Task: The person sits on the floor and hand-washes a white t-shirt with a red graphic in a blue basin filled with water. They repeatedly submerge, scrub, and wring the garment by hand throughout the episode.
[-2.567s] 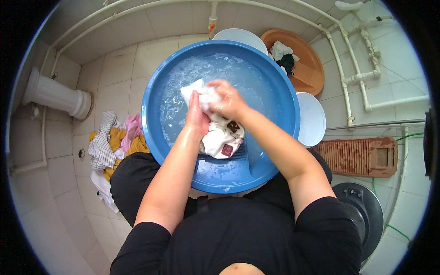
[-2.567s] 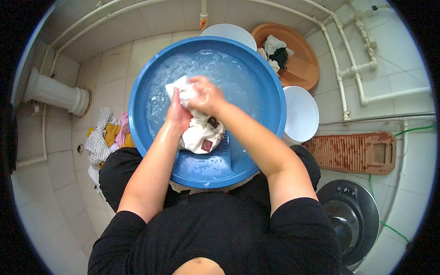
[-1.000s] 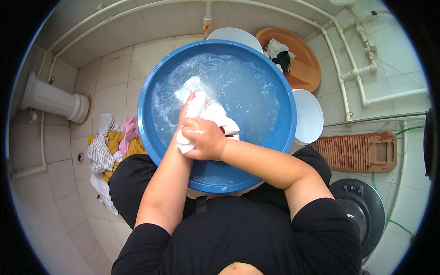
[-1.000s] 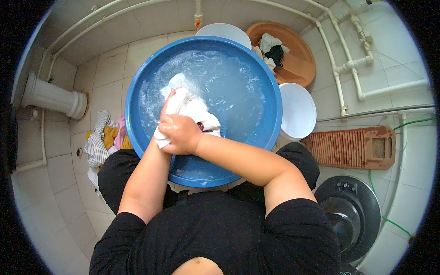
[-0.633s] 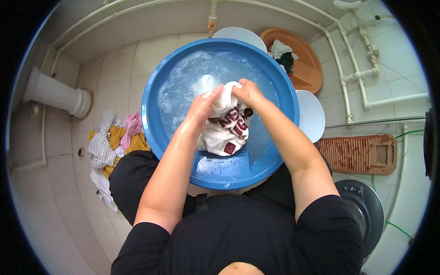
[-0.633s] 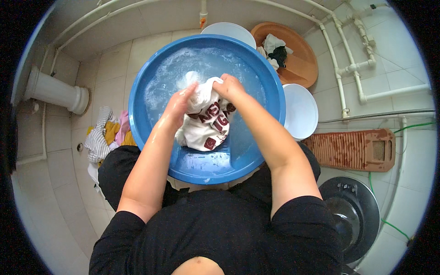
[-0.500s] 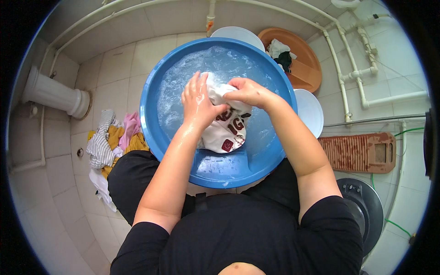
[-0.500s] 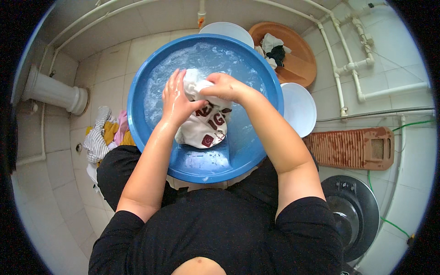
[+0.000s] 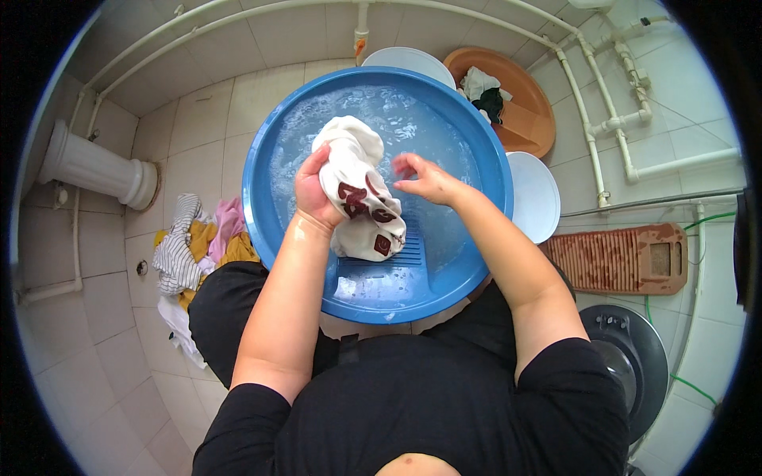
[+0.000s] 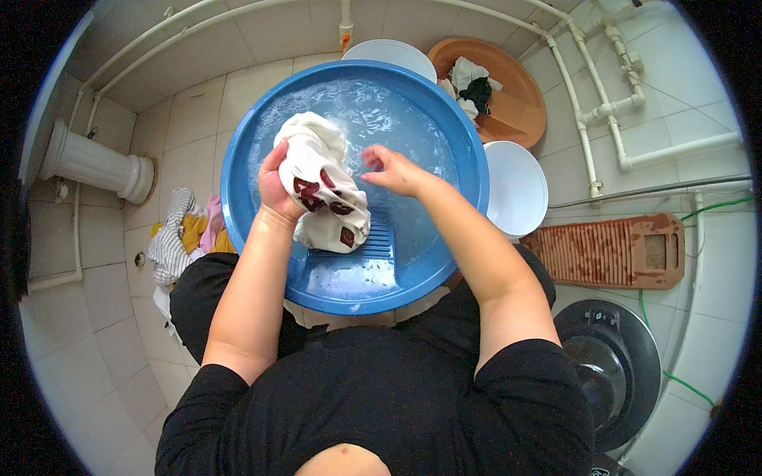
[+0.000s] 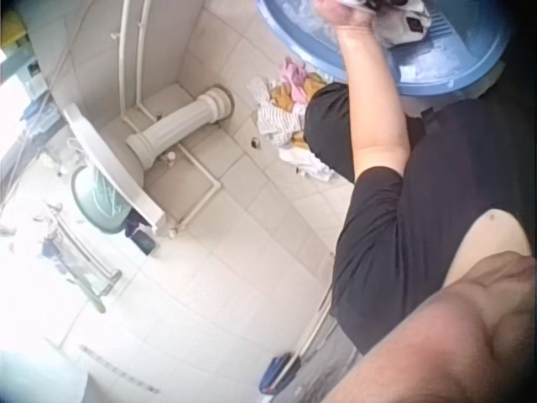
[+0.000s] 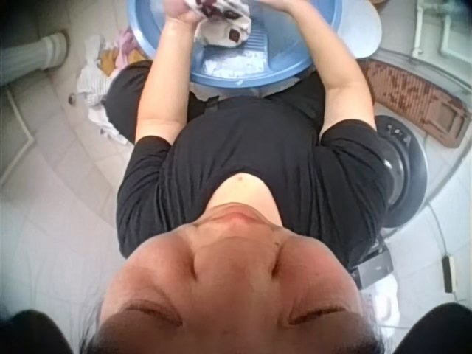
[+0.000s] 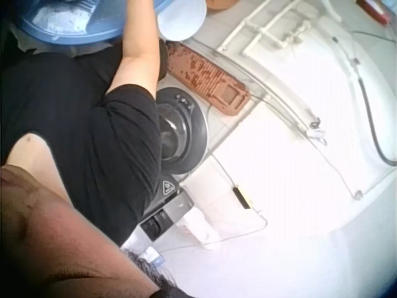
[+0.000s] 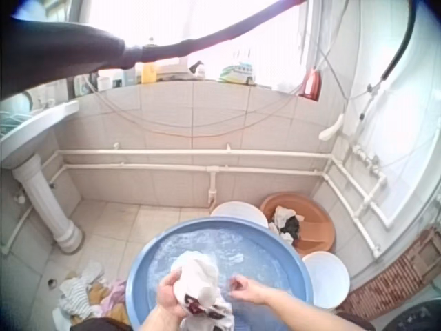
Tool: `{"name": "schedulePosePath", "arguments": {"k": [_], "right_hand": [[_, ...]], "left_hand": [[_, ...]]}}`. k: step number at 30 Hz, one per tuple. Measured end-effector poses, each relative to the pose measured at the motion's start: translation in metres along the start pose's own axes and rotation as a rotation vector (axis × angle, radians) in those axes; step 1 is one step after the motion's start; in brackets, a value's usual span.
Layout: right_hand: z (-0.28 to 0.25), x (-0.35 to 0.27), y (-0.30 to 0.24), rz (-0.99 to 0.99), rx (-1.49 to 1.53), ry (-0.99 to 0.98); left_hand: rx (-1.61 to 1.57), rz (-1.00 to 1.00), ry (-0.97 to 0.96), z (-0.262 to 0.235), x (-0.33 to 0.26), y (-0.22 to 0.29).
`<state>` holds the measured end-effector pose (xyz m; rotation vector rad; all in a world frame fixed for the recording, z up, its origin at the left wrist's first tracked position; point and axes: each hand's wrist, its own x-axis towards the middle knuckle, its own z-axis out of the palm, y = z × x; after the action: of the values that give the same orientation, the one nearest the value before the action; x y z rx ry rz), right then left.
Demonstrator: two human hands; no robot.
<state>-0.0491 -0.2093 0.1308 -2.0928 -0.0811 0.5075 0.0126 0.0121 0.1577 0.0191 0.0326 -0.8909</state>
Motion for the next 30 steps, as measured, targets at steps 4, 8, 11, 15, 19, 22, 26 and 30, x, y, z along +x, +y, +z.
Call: {"name": "schedulePosePath", "arguments": {"k": [4, 8, 11, 15, 19, 22, 26, 30], "right_hand": [[0.029, 0.018, -0.007, -0.201, -0.016, 0.048], [0.007, 0.014, -0.006, 0.078, 0.775, 0.102], [-0.022, 0.011, -0.003, 0.076, 0.963, 0.321], [-0.015, 0.024, 0.031, 0.346, 0.560, 0.703], [0.024, 0.024, 0.093, 0.495, -0.051, 0.572], [0.021, 0.024, 0.104, 0.515, -0.014, 0.450], [0.016, 0.029, 0.007, 0.128, 0.688, 0.627], [0.048, 0.025, -0.054, -0.457, -0.094, 0.595]], "left_hand": [[-0.018, 0.003, 0.007, -0.012, 0.002, -0.010], [-0.062, 0.009, -0.049, 0.001, 0.004, -0.010], [-0.019, -0.041, 0.056, 0.005, 0.007, -0.010], [0.096, -0.043, 0.504, -0.020, 0.013, -0.017], [0.141, 0.034, 0.556, -0.029, 0.022, -0.026], [0.182, 0.063, 0.604, -0.023, 0.023, -0.029], [0.263, 0.120, 0.499, -0.048, 0.030, -0.030], [0.218, 0.015, 0.437, -0.022, 0.023, -0.022]]}}
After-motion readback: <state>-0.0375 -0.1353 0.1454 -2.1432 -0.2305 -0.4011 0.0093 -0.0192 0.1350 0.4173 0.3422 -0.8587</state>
